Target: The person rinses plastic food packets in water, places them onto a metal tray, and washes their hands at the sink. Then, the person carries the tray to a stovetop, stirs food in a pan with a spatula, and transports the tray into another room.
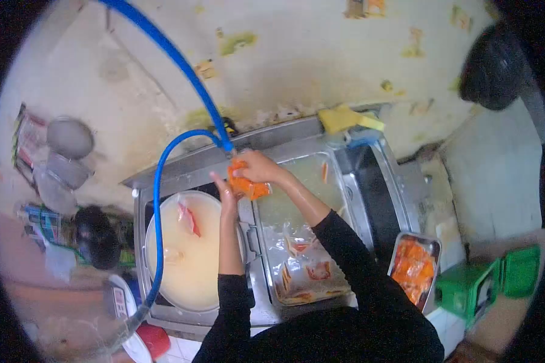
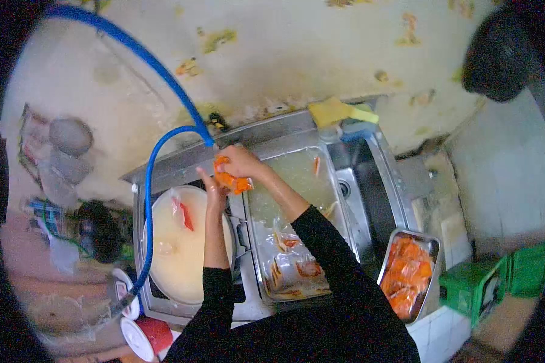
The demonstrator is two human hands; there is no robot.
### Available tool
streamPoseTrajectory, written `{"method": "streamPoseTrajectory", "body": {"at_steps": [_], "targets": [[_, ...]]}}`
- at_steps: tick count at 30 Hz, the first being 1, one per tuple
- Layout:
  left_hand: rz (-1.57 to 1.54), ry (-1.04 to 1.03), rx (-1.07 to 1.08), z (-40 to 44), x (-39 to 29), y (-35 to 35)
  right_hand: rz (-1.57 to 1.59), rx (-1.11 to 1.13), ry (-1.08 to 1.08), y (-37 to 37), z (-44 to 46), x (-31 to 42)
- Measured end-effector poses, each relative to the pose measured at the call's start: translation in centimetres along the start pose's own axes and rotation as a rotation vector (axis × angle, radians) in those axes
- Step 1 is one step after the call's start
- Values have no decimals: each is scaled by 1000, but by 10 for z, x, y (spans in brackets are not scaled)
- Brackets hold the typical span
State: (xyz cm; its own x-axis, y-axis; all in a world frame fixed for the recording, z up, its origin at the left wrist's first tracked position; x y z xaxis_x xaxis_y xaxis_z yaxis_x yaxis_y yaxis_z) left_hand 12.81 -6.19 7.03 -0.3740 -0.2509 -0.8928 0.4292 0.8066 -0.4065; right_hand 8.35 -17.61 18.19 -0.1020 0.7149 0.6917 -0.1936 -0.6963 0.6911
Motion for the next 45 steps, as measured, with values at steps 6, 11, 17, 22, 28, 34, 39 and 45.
{"method": "streamPoseTrajectory", "body": {"at_steps": [6,11,17,22,28,34,39,45], "targets": [[-81,163,-180,-8,68,66,-109,-69,-128,-1,-24,-24],[22,283,-264,-23,111,93,-28,-367,-221,3,-63,-33],[355,130,-116,-59,97,35,-52,-455,-392,77,-206,-33],[295,62,106,-67,125,-12,-216,-127,-583,159,-355,-6],[661,-150,214,-63,149,-37,-445,87,-899,156,-503,-73],[1004,-262,277,-94,125,-51,-501,-102,-643,125,-381,-71],[1026,-158,204,-118,131,-24,-345,-77,-214,27,-218,-134],[734,168,109,-146,158,-13,-696,373,-534,-47,-170,-190]]}}
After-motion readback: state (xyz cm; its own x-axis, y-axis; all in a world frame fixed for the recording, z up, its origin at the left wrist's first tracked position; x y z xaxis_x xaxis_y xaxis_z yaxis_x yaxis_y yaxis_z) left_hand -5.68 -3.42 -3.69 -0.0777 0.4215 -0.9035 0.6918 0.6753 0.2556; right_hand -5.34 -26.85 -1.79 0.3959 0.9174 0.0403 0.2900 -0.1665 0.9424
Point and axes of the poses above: each hand's wrist, its own z-axis towards the middle knuckle, its own y-axis out of the back of the hand, x = y × z, the point moved 9 cm from there along z, towards the middle knuckle, and after that the axes turned 11 degrees about -z, right-handed, at the moved point
